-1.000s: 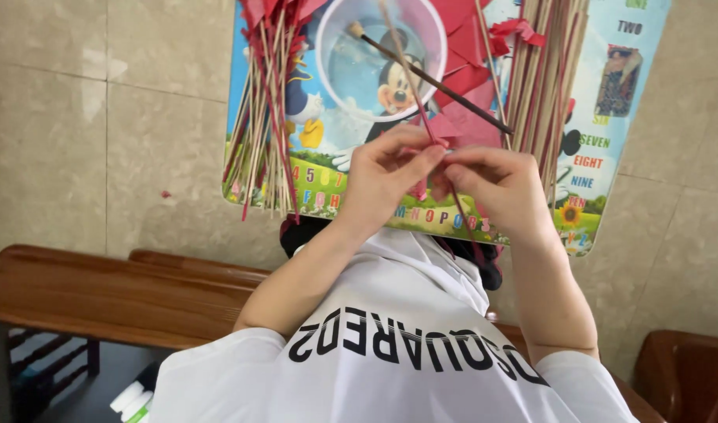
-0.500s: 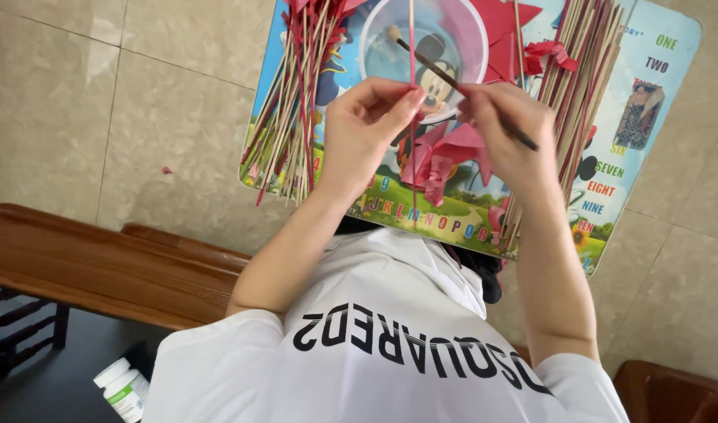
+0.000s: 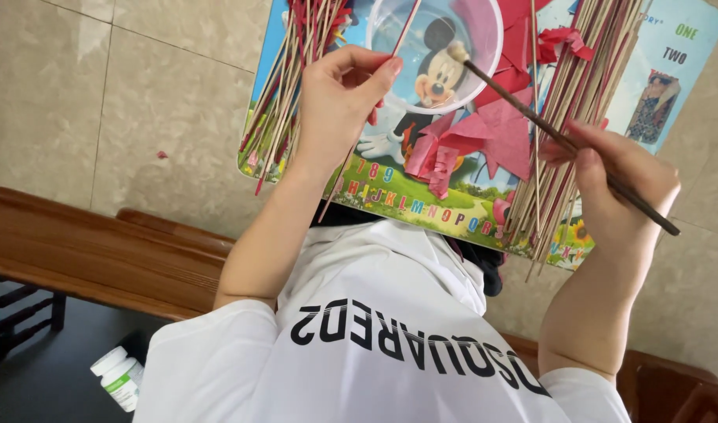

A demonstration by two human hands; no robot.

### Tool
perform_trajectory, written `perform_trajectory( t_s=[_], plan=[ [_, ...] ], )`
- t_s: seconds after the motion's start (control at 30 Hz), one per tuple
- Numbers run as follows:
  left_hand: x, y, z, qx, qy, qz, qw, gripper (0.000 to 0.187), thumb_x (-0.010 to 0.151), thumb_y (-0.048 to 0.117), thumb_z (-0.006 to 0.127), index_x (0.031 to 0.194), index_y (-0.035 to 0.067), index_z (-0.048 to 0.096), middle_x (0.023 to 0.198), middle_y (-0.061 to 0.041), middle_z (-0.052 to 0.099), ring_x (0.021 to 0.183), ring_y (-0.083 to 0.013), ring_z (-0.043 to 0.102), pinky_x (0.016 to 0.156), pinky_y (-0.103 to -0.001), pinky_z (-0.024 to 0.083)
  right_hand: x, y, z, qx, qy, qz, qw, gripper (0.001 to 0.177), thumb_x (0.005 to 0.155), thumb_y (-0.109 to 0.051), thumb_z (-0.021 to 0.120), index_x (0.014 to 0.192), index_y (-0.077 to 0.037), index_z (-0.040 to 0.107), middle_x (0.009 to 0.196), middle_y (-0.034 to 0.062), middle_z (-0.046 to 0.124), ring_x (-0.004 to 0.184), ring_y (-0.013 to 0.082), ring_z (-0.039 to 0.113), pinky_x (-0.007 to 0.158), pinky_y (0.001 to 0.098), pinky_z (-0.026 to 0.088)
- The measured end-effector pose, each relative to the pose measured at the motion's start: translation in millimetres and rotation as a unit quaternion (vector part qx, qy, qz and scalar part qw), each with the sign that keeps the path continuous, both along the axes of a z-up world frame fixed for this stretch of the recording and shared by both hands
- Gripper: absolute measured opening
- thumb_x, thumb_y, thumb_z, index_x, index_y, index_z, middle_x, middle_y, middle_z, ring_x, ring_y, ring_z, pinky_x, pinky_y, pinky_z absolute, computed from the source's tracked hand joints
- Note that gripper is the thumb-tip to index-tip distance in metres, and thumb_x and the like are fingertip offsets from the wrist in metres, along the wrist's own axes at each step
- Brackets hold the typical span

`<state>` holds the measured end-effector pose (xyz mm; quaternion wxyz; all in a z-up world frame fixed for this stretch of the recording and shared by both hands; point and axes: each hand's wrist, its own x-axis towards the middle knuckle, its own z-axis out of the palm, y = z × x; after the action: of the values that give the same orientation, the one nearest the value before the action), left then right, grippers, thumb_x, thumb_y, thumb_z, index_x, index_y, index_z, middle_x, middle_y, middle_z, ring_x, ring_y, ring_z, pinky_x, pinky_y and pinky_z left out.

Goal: Attaching red paper cutouts to wooden sticks using a brush to create small flags or decorations.

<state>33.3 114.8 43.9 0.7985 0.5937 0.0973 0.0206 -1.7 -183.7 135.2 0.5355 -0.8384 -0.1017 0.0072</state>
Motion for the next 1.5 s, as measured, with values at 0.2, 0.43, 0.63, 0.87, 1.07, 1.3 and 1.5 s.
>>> perform_trajectory(
  t_s=[0.2, 0.43, 0.63, 0.87, 1.07, 1.3, 1.5],
  plan=[
    [1.0, -4.1, -6.2, 0.044, 0.035, -0.032, 0.998, 0.015, 0.093, 0.013, 0.079, 0.092, -0.001, 0.076, 0.069, 0.002, 0.065, 0.053, -0.0017, 0.053, 0.043, -0.022, 0.042, -4.8, -19.7, -14.2, -0.010, -0.062, 0.038, 0.997, 0.018, 0.106, 0.013, 0.056, 0.120, 0.010, 0.067, 0.109, 0.0202, 0.071, 0.099, 0.0233, 0.073, 0.091, 0.0291, 0.059],
    [-1.5, -10.1, -10.8, 0.080, 0.057, -0.056, 0.994, 0.016, 0.092, 0.015, 0.079, 0.092, -0.001, 0.077, 0.065, 0.003, 0.063, 0.049, -0.0003, 0.049, 0.041, -0.021, 0.037, -13.2, -25.6, -29.3, -0.038, -0.074, 0.055, 0.995, 0.021, 0.100, 0.017, 0.061, 0.117, 0.008, 0.069, 0.114, 0.0203, 0.072, 0.104, 0.0245, 0.075, 0.094, 0.0279, 0.059],
    [-5.8, -8.1, -4.1, 0.087, 0.054, -0.054, 0.993, 0.015, 0.092, 0.014, 0.079, 0.091, -0.001, 0.076, 0.065, 0.003, 0.064, 0.050, -0.0001, 0.049, 0.042, -0.021, 0.037, -8.6, -29.5, -27.5, -0.079, -0.101, 0.037, 0.991, 0.020, 0.100, 0.016, 0.065, 0.116, 0.006, 0.071, 0.119, 0.0180, 0.072, 0.104, 0.0188, 0.073, 0.088, 0.0214, 0.057],
    [-9.4, -8.1, -3.4, 0.093, 0.078, -0.059, 0.991, 0.016, 0.091, 0.014, 0.079, 0.089, -0.001, 0.076, 0.064, 0.003, 0.063, 0.049, -0.0005, 0.048, 0.040, -0.021, 0.037, -0.4, -4.1, -4.0, -0.111, -0.147, 0.019, 0.983, 0.025, 0.095, 0.017, 0.068, 0.116, 0.002, 0.071, 0.121, 0.0164, 0.070, 0.101, 0.0190, 0.070, 0.083, 0.0238, 0.055],
    [-6.9, -6.6, 0.3, 0.092, 0.087, -0.057, 0.990, 0.016, 0.091, 0.015, 0.079, 0.090, -0.001, 0.076, 0.063, 0.002, 0.064, 0.048, -0.0007, 0.050, 0.039, -0.021, 0.039, -15.1, -19.1, -18.7, -0.137, -0.125, 0.083, 0.979, 0.021, 0.095, 0.014, 0.072, 0.111, 0.000, 0.074, 0.118, 0.0140, 0.072, 0.096, 0.0163, 0.071, 0.077, 0.0225, 0.054],
    [-14.6, -7.5, -1.3, 0.090, 0.078, -0.062, 0.991, 0.016, 0.092, 0.014, 0.079, 0.090, -0.002, 0.076, 0.065, 0.002, 0.064, 0.050, -0.0008, 0.051, 0.040, -0.021, 0.038, 5.3, -7.2, -7.5, -0.091, -0.167, 0.023, 0.982, 0.024, 0.093, 0.020, 0.065, 0.112, 0.006, 0.070, 0.120, 0.0190, 0.067, 0.110, 0.0268, 0.071, 0.091, 0.0308, 0.058],
    [-22.4, 0.4, -4.7, 0.103, 0.087, -0.065, 0.989, 0.015, 0.092, 0.014, 0.079, 0.091, -0.001, 0.076, 0.065, 0.002, 0.065, 0.049, -0.0013, 0.051, 0.041, -0.021, 0.038, 13.4, -10.1, -12.8, -0.018, -0.117, -0.015, 0.993, 0.024, 0.093, 0.020, 0.058, 0.112, 0.009, 0.068, 0.122, 0.0182, 0.066, 0.110, 0.0268, 0.073, 0.091, 0.0291, 0.060]
  ],
)
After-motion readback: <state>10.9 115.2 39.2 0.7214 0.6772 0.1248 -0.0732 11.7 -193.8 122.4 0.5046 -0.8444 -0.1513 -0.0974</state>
